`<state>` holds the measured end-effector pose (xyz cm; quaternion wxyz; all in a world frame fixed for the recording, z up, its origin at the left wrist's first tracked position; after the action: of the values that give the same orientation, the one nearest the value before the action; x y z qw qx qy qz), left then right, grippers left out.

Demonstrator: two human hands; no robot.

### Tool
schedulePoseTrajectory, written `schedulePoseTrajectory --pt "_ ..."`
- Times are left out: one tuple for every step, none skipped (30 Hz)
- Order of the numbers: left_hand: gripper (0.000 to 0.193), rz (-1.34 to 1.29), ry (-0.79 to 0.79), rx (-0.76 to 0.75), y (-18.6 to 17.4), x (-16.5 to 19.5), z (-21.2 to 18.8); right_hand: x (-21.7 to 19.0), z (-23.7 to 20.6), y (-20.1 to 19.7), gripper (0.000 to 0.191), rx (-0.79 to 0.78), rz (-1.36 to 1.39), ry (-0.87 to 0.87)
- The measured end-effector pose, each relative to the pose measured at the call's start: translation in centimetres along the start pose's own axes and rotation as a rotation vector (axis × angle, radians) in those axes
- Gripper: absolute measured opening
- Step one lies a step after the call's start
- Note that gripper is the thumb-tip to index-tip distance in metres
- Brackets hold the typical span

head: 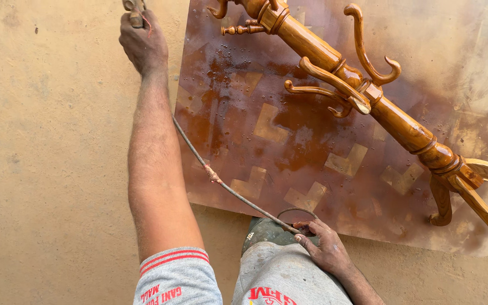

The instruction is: The person uses a spray gun to apply a finish to a wooden coat rack placed on a protective sheet. They move around the object to cover all sides, then refill the spray gun from a paint can.

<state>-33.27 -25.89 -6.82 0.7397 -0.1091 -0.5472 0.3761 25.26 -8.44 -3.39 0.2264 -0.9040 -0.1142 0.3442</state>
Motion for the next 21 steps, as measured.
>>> schedulePoseTrajectory --pt "0.022 0.016 0.015 -0.032 0.5 0.0 -0.3 0.1 0.0 0.0 0.042 0.007 0.02 0.002" --pt "0.022 -0.013 0.058 -0.038 1.0 0.3 -0.8 0.3 -0.1 0.0 0.042 0.013 0.04 0.006" --pt "0.022 -0.043 0.102 -0.042 1.6 0.7 -1.4 0.5 -0.1 0.1 0.043 0.014 0.033 0.005" --pt "0.023 -0.073 0.145 -0.044 2.0 0.9 -1.8 0.7 -0.2 0.2 0.043 0.014 0.024 0.003" --pt "0.023 -0.081 0.131 -0.089 2.5 1.1 -2.3 0.9 -0.3 0.3 0.044 0.011 0.013 0.001" --pt "0.023 -0.089 0.117 -0.132 2.9 1.5 -3.1 1.2 -0.3 0.3 0.044 0.01 0.016 0.006" --pt "0.022 -0.098 0.103 -0.174 3.2 2.1 -3.8 1.4 -0.4 0.4 0.044 0.01 0.019 0.011" --pt "0.023 -0.108 0.024 -0.245 3.5 2.5 -4.4 1.6 -0.4 0.4 0.044 0.01 0.022 0.015" --pt "0.023 -0.118 -0.053 -0.316 3.7 3.0 -5.0 1.8 -0.5 0.3 0.045 0.01 0.005 0.031" --pt "0.024 -0.129 -0.129 -0.389 3.9 3.5 -5.4 2.0 -0.6 0.3 0.046 0.01 -0.012 0.048" --pt "0.024 -0.126 -0.139 -0.374 4.1 3.9 -5.5 2.2 -0.6 0.2 0.047 0.011 -0.027 0.065" --pt "0.025 -0.124 -0.148 -0.36 4.4 4.3 -5.5 2.3 -0.6 0.1 0.046 0.016 -0.016 0.075" --pt "0.026 -0.12 -0.159 -0.347 4.7 4.5 -5.5 2.4 -0.6 0.1 0.045 0.019 -0.004 0.087" --pt "0.027 -0.122 -0.131 -0.31 5.1 4.6 -5.3 2.5 -0.8 0.0 0.044 0.021 0.007 0.102" --pt "0.027 -0.123 -0.103 -0.273 5.5 4.5 -4.9 2.6 -0.8 -0.1 0.042 0.04 0.032 0.101" --pt "0.028 -0.125 -0.073 -0.236 6.0 4.4 -4.5 2.7 -0.9 -0.1 0.039 0.061 0.059 0.099" --pt "0.026 -0.152 -0.027 -0.178 6.4 4.2 -4.1 2.7 -0.9 -0.1 0.037 0.083 0.086 0.097" --pt "0.025 -0.178 0.019 -0.12 6.8 4.0 -3.7 2.8 -0.9 -0.1 0.038 0.088 0.101 0.08" --pt "0.023 -0.206 0.066 -0.066 7.0 3.8 -3.5 2.8 -1.0 0.0 0.039 0.094 0.118 0.065" --pt "0.023 -0.199 0.079 -0.062 7.1 3.7 -3.7 2.9 -1.0 -0.1 0.04 0.102 0.137 0.054" --pt "0.023 -0.194 0.095 -0.06 7.0 3.5 -3.9 2.9 -1.1 -0.1 0.039 0.104 0.146 0.048"
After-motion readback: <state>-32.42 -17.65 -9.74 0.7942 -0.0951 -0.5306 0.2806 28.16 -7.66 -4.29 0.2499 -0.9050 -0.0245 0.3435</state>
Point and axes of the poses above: each hand's wrist, its own z-axis towards the middle knuckle, its own y-axis out of the palm, x = y × z, the point moved 2 cm from there along z, towards the middle knuckle, and after that the axes turned 12 degrees about x, right-handed, at the moved point
